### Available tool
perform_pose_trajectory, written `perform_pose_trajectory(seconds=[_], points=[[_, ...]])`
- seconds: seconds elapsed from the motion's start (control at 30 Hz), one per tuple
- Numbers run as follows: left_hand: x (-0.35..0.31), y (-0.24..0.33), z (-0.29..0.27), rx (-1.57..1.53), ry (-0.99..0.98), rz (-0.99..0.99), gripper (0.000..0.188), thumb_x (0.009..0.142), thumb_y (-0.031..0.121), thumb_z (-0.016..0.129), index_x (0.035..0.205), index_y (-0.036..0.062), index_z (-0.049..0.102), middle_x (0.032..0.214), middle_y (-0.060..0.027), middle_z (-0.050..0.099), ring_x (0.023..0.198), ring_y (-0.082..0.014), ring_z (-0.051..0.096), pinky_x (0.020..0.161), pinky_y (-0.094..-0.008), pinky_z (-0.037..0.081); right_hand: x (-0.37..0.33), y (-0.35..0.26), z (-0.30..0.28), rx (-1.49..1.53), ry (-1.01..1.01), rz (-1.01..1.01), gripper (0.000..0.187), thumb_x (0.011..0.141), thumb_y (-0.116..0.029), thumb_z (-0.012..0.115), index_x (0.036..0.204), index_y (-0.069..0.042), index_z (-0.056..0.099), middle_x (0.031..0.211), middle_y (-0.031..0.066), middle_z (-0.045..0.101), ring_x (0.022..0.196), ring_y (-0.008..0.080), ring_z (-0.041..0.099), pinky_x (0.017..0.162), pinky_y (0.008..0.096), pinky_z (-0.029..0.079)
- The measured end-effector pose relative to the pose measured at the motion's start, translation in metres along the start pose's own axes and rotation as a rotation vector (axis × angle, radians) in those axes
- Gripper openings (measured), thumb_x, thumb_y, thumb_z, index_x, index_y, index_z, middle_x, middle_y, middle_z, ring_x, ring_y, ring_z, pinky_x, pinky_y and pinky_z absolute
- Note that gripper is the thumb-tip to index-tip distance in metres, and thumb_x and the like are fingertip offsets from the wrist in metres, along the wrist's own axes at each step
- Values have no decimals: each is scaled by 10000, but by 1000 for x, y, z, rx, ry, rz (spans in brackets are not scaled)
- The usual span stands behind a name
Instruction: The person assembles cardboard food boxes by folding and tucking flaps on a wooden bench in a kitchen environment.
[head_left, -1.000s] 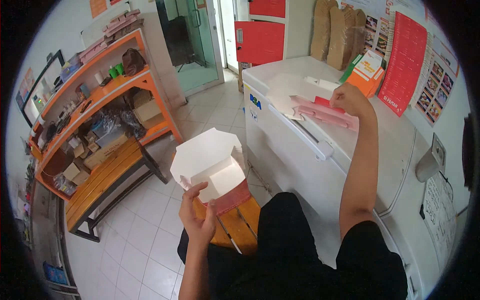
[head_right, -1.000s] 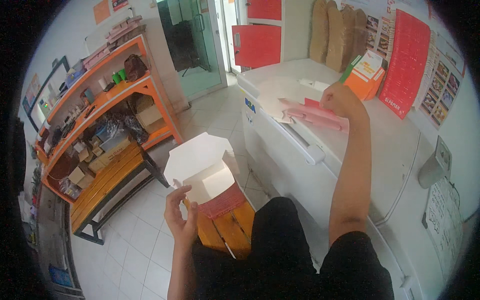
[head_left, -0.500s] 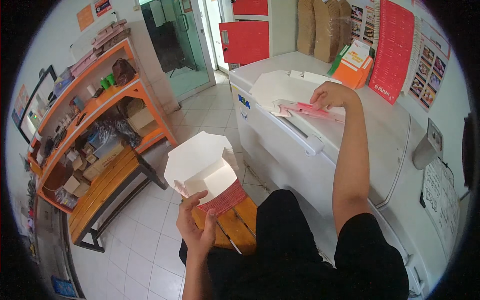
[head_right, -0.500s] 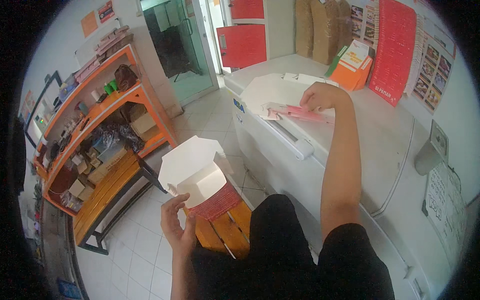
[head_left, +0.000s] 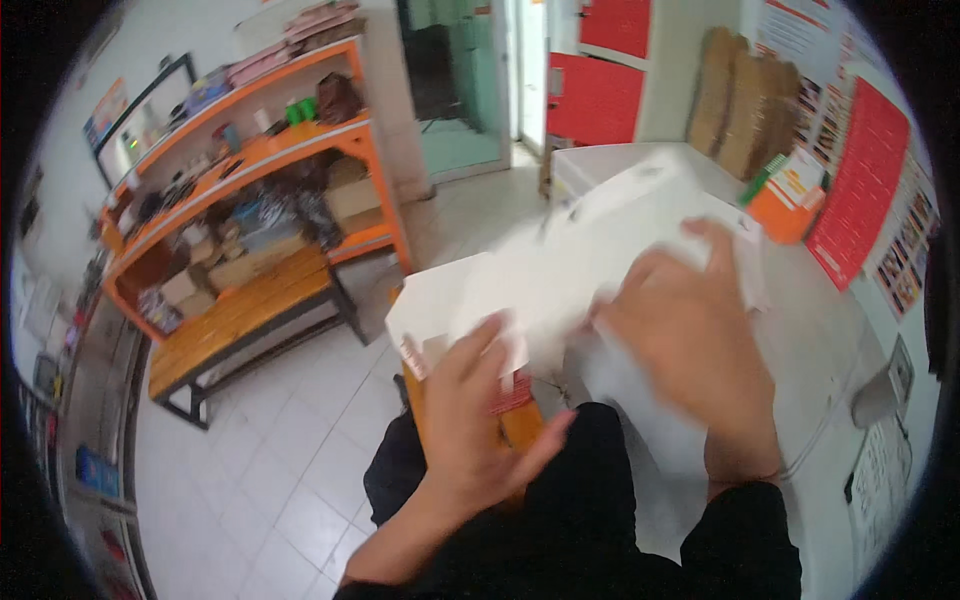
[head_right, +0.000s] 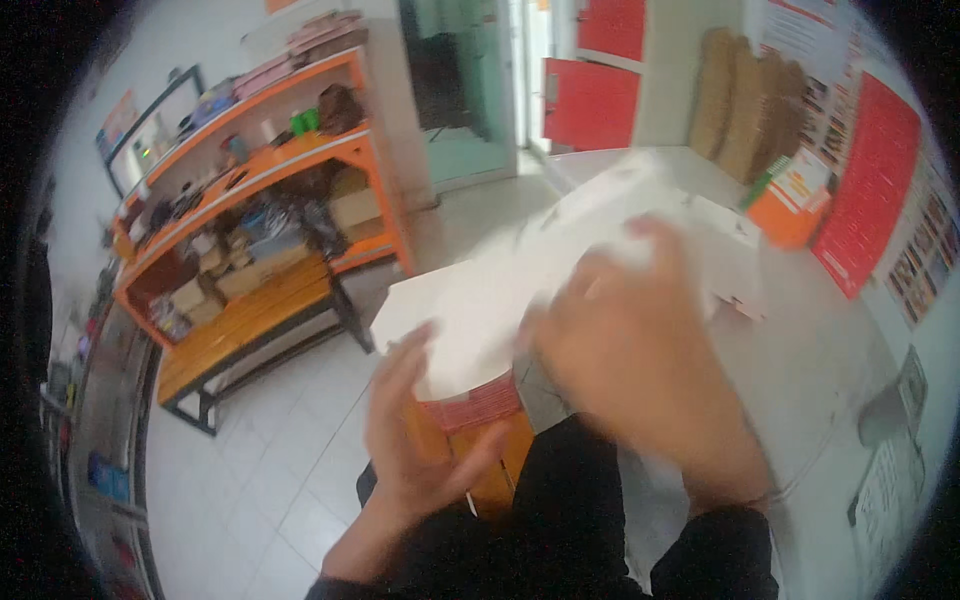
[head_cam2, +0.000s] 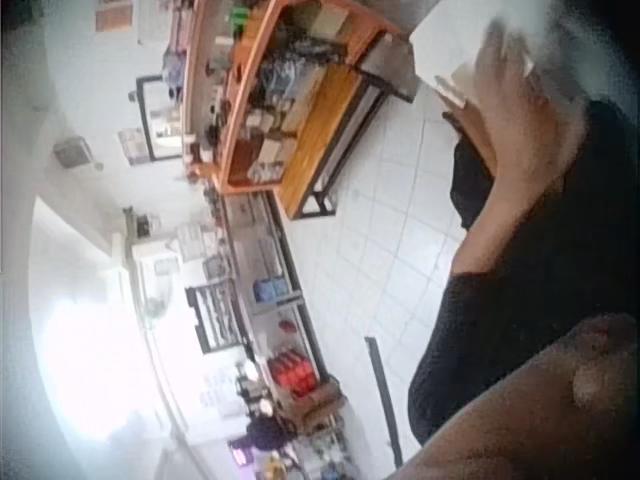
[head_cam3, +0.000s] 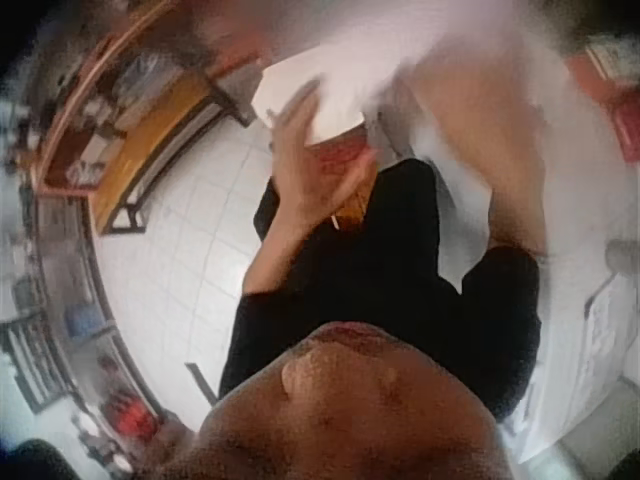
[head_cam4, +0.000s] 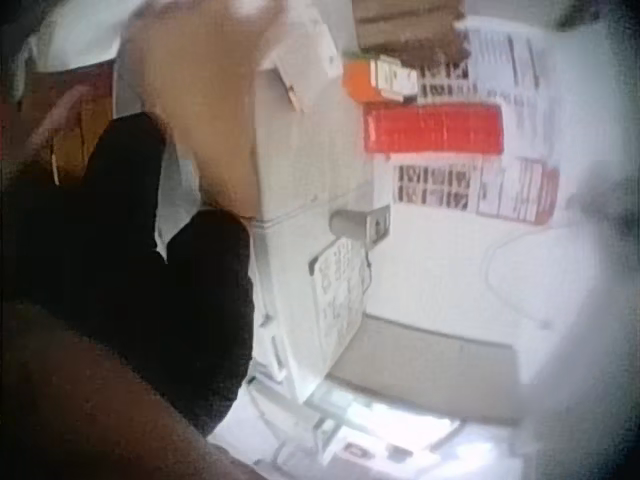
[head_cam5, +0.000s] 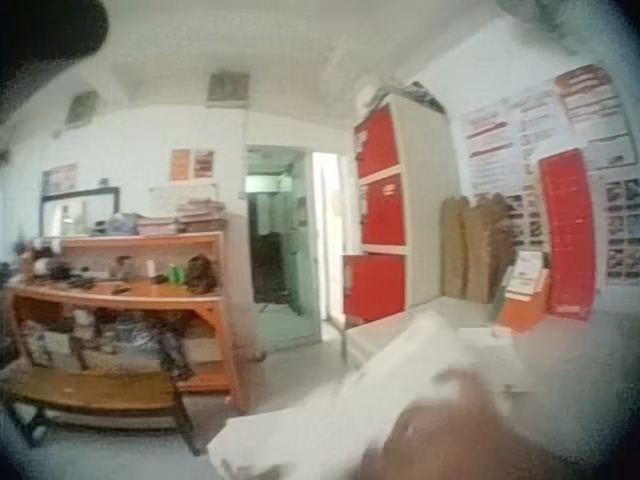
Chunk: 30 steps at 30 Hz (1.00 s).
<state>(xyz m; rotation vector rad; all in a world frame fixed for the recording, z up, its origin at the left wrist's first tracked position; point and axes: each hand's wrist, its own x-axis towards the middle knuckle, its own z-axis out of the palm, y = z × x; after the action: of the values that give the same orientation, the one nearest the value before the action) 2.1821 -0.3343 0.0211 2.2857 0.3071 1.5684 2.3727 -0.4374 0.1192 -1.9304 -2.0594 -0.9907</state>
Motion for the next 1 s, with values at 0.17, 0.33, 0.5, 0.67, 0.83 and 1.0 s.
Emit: perform_pose_trajectory(seconds=[0.17,0.33,0.5,0.67,0.83,1.0], points=[[-3,-17,-34,-177,-350,-178,432,963,133,750,1355,32,598,1154,-145,721,891,-259,719,811,-432,559,23,-73,-22,252,172,-229,125,834,-196,748,887,-98,691,1051,46,692,1133,296,631,1069,645,357],[-16,-17,-41,-701,158,-648,348,1089,168,587,1413,44,568,1122,-48,704,869,-113,670,826,-324,576,0,-86,46,879,245,-332,343,745,-214,909,925,-104,638,1223,92,668,1221,362,616,1007,581,484],[-30,-25,-44,-1153,502,-829,348,1134,194,507,1440,29,529,1130,-32,706,1004,-96,675,892,-303,594,-21,-116,100,967,356,-316,387,780,-286,924,931,-57,651,1285,146,627,1298,444,592,1071,593,510],[-67,-25,-39,-959,299,-707,237,1093,147,600,1289,15,621,1115,-58,718,1041,-122,690,927,-328,608,-17,-128,92,992,338,-124,210,886,-204,829,948,-31,729,1207,155,707,1276,491,604,1087,607,495],[-89,-36,-26,-984,385,-784,294,1097,171,597,1339,3,591,1181,-51,692,1061,-132,678,950,-349,597,-14,-146,94,1072,295,-7,137,871,-68,818,875,6,703,1171,182,653,1235,475,637,1057,580,515],[-85,-15,-31,-948,304,-723,344,1082,112,597,1407,7,563,1253,-77,689,1068,-152,688,994,-335,557,-20,-148,116,1120,348,-27,518,864,-100,853,1292,-30,568,1296,221,542,1326,464,564,1065,519,529]])
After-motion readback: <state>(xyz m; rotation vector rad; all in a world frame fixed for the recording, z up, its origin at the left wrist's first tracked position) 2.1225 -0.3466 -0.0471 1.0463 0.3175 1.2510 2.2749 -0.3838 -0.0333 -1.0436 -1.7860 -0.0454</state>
